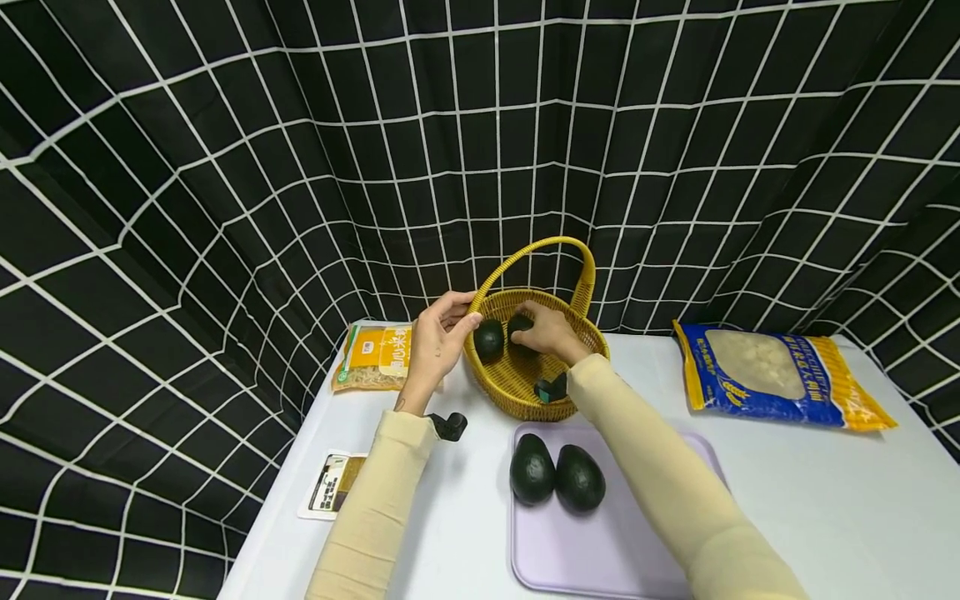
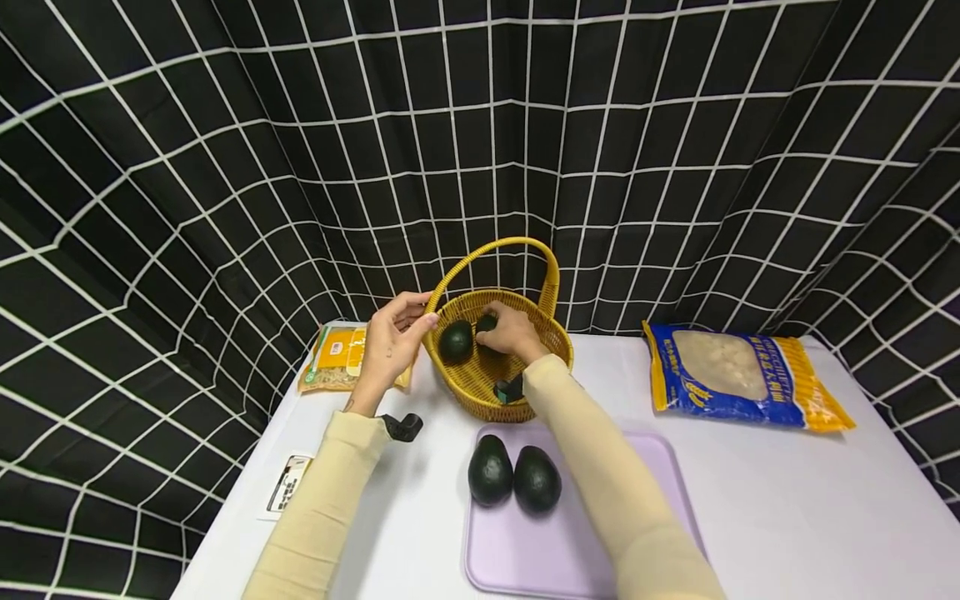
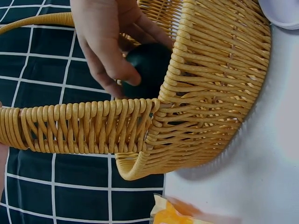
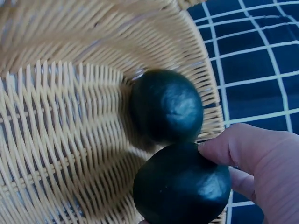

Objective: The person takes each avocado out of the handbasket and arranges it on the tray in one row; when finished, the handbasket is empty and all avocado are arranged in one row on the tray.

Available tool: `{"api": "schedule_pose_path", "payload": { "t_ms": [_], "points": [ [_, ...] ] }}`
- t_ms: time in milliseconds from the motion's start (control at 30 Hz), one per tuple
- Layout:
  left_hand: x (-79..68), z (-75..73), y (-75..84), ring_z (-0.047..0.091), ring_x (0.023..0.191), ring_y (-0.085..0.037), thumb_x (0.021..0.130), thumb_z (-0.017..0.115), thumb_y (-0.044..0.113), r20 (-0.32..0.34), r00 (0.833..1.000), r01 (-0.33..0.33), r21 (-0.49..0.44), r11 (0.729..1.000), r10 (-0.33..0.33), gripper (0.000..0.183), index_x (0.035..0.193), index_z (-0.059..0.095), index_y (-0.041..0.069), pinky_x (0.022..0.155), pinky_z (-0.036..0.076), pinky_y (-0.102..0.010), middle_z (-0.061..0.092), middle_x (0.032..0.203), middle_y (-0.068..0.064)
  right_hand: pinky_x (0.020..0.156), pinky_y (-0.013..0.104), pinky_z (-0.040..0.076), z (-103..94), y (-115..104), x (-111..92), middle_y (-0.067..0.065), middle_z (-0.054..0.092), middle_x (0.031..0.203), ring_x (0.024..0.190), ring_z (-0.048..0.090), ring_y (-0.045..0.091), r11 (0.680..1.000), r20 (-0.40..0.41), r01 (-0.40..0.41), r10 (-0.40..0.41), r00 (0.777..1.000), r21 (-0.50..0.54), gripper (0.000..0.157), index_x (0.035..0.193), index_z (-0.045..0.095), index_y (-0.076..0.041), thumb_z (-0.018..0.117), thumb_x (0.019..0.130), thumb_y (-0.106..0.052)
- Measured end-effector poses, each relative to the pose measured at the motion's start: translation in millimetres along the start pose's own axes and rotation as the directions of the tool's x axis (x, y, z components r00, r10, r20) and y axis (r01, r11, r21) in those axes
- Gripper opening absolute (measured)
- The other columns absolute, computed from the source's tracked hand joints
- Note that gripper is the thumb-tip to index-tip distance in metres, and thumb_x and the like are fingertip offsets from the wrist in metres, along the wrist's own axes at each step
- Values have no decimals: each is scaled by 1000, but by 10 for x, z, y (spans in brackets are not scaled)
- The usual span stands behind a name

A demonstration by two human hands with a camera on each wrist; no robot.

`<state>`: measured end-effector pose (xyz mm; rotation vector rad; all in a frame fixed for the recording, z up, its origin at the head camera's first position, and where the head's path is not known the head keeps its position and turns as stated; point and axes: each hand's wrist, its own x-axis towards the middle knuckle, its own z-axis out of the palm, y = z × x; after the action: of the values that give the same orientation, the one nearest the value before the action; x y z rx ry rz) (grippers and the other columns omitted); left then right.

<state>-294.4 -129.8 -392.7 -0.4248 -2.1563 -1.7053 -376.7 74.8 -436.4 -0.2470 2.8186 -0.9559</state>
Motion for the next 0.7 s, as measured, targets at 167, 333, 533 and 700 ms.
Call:
{"api": "schedule_pose_path", "payload": {
  "t_ms": [167, 333, 533, 700],
  "points": [
    [3, 3, -1, 73, 95, -23, 94, 72, 10, 2, 1000, -9, -1, 1000, 9, 27, 120, 71, 9, 85, 60, -28, 75, 107, -12, 99, 49, 50, -61, -11, -89, 18, 57, 140, 118, 56, 36, 998, -11, 31, -31, 999, 50, 53, 140, 55, -18, 71, 90, -27],
    [-1, 6, -5, 73, 95, -24, 93, 73, 10, 7, 1000, -4, 4, 1000, 4, 27, 120, 71, 10, 86, 60, -30, 76, 106, -13, 92, 46, 54, -113, -15, -206, 18, 58, 136, 110, 57, 35, 990, -32, 59, -56, 998, 127, 53, 141, 55, -18, 70, 90, -25],
    [-3, 5, 13, 73, 94, -23, 94, 72, 11, 1, 1000, -1, 24, 1000, 1, 27, 121, 71, 10, 85, 60, -27, 76, 105, -12, 100, 50, 51, -199, -21, -351, 12, 54, 144, 117, 55, 34, 977, -72, 129, -119, 990, 167, 53, 141, 55, -17, 70, 91, -25],
    [2, 16, 15, 73, 95, -24, 94, 72, 10, 0, 1000, 5, 15, 1000, -5, 27, 121, 71, 10, 86, 60, -32, 76, 105, -12, 95, 49, 53, -280, -35, -499, 9, 55, 144, 116, 57, 34, 963, -94, 160, -142, 985, 218, 54, 142, 54, -18, 71, 91, -26]
  ]
}}
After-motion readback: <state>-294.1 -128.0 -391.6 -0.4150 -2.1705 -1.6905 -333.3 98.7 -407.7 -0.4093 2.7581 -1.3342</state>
